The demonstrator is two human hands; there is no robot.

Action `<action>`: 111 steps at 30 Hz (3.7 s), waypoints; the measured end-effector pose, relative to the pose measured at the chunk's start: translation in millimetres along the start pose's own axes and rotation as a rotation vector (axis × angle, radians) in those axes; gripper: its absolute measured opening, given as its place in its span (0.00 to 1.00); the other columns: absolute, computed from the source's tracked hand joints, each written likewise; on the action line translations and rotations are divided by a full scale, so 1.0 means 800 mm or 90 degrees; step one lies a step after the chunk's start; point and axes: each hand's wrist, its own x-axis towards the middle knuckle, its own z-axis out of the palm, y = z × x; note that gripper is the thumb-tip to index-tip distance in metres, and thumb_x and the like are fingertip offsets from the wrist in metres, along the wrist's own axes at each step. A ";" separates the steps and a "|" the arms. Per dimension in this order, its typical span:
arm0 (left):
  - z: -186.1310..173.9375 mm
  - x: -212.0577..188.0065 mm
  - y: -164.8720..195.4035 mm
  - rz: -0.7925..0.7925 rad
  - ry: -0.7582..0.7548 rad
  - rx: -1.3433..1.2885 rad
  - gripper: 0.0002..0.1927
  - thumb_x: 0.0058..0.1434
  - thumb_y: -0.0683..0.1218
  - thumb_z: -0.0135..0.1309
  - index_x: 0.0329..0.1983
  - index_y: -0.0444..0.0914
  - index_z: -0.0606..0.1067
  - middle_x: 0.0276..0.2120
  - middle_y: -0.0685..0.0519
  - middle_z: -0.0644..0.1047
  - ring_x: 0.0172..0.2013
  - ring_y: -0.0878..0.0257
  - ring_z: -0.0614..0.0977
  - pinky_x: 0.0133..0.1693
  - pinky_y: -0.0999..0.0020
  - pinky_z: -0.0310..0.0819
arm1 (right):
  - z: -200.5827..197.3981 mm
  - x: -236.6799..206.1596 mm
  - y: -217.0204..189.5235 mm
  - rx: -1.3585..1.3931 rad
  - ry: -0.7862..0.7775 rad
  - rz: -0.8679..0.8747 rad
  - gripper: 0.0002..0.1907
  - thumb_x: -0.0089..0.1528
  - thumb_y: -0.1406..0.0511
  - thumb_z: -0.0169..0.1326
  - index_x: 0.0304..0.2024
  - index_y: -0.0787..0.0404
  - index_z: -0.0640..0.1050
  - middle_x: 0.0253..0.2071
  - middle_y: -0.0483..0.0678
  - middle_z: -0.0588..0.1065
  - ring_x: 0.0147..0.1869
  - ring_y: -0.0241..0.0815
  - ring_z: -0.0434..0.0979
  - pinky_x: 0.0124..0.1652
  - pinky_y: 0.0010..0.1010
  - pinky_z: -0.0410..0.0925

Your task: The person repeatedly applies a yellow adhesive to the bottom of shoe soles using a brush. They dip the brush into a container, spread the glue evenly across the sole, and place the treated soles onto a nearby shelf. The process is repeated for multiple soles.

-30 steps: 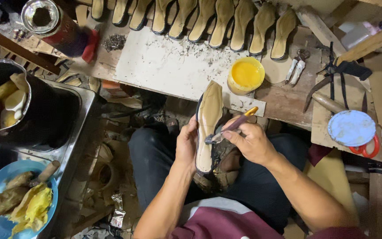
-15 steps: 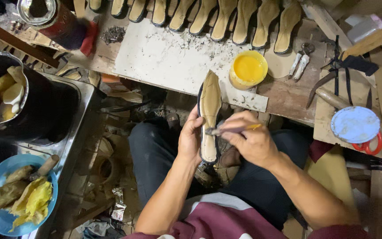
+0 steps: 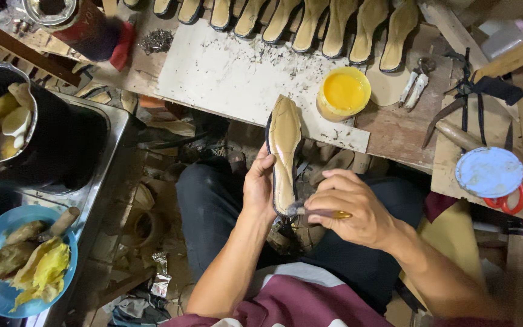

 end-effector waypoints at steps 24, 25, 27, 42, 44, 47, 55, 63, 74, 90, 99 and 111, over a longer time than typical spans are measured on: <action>0.039 -0.022 -0.006 0.013 -0.047 0.160 0.34 0.63 0.42 0.44 0.74 0.34 0.60 0.66 0.43 0.69 0.64 0.53 0.71 0.65 0.59 0.63 | 0.003 0.016 -0.016 -0.094 0.193 0.030 0.10 0.61 0.68 0.65 0.42 0.64 0.79 0.43 0.50 0.80 0.47 0.48 0.81 0.49 0.39 0.73; 0.038 -0.022 -0.006 0.019 -0.050 0.161 0.34 0.63 0.42 0.44 0.74 0.33 0.60 0.66 0.43 0.69 0.64 0.54 0.71 0.66 0.59 0.63 | 0.002 0.017 -0.015 -0.132 0.177 -0.044 0.10 0.60 0.68 0.65 0.42 0.64 0.78 0.44 0.51 0.80 0.48 0.49 0.80 0.50 0.41 0.73; 0.037 -0.020 -0.002 0.035 -0.055 0.163 0.34 0.63 0.42 0.44 0.74 0.32 0.60 0.67 0.43 0.69 0.66 0.54 0.71 0.67 0.60 0.62 | 0.001 0.017 -0.015 -0.125 0.119 -0.099 0.11 0.59 0.67 0.66 0.41 0.63 0.79 0.44 0.50 0.80 0.47 0.48 0.80 0.51 0.44 0.72; 0.023 -0.012 -0.005 -0.006 -0.210 -0.024 0.32 0.70 0.42 0.46 0.78 0.34 0.59 0.62 0.40 0.73 0.53 0.51 0.78 0.56 0.57 0.74 | 0.016 -0.010 0.004 0.105 0.184 0.086 0.10 0.65 0.65 0.60 0.47 0.61 0.78 0.46 0.48 0.81 0.50 0.43 0.82 0.51 0.35 0.76; 0.022 -0.011 -0.002 -0.018 -0.136 -0.008 0.34 0.66 0.43 0.47 0.76 0.36 0.60 0.59 0.43 0.75 0.49 0.53 0.80 0.52 0.59 0.77 | 0.021 -0.012 0.002 0.081 0.163 0.043 0.11 0.62 0.64 0.61 0.46 0.60 0.79 0.45 0.46 0.82 0.48 0.40 0.83 0.53 0.37 0.74; 0.021 -0.009 0.003 -0.023 -0.014 -0.007 0.36 0.60 0.43 0.47 0.74 0.36 0.60 0.58 0.45 0.76 0.50 0.56 0.82 0.52 0.64 0.78 | 0.019 -0.022 -0.002 0.112 0.097 0.051 0.11 0.60 0.66 0.63 0.44 0.59 0.79 0.42 0.45 0.82 0.47 0.43 0.82 0.55 0.41 0.71; 0.012 -0.001 0.020 0.067 0.018 0.156 0.32 0.64 0.44 0.46 0.73 0.38 0.61 0.59 0.50 0.75 0.53 0.62 0.78 0.54 0.67 0.73 | -0.013 -0.045 0.006 0.185 0.157 0.285 0.06 0.65 0.68 0.58 0.44 0.63 0.81 0.41 0.48 0.80 0.43 0.39 0.79 0.45 0.31 0.72; -0.022 0.007 0.016 0.019 0.119 0.227 0.26 0.67 0.51 0.41 0.66 0.37 0.67 0.55 0.51 0.76 0.50 0.62 0.79 0.52 0.67 0.74 | -0.043 0.000 0.094 -0.012 0.310 0.409 0.09 0.68 0.64 0.59 0.47 0.64 0.80 0.39 0.48 0.79 0.42 0.37 0.79 0.43 0.28 0.71; -0.048 0.001 0.015 -0.064 0.158 0.382 0.23 0.58 0.43 0.44 0.59 0.42 0.68 0.41 0.51 0.75 0.35 0.61 0.77 0.37 0.66 0.75 | -0.063 0.045 0.154 -0.279 0.247 0.235 0.10 0.67 0.63 0.62 0.39 0.65 0.81 0.41 0.56 0.78 0.47 0.55 0.79 0.49 0.41 0.71; -0.049 0.005 0.006 -0.030 0.098 0.318 0.29 0.52 0.35 0.44 0.60 0.38 0.65 0.48 0.50 0.75 0.46 0.60 0.78 0.51 0.65 0.74 | -0.068 0.019 0.137 -0.141 0.249 0.536 0.13 0.67 0.59 0.60 0.44 0.62 0.81 0.37 0.53 0.80 0.39 0.45 0.80 0.42 0.36 0.70; -0.038 -0.007 0.017 -0.107 0.038 0.352 0.34 0.51 0.30 0.43 0.64 0.37 0.62 0.49 0.47 0.77 0.43 0.59 0.80 0.44 0.64 0.76 | 0.004 -0.027 0.119 0.271 0.178 0.498 0.11 0.67 0.61 0.58 0.45 0.62 0.81 0.38 0.43 0.78 0.41 0.32 0.75 0.43 0.27 0.70; -0.035 -0.009 0.019 -0.068 -0.006 0.371 0.36 0.52 0.29 0.45 0.66 0.40 0.60 0.51 0.49 0.78 0.42 0.62 0.79 0.39 0.71 0.74 | 0.042 -0.029 0.071 0.149 0.111 0.382 0.10 0.66 0.62 0.57 0.43 0.63 0.81 0.38 0.47 0.81 0.42 0.38 0.81 0.44 0.30 0.73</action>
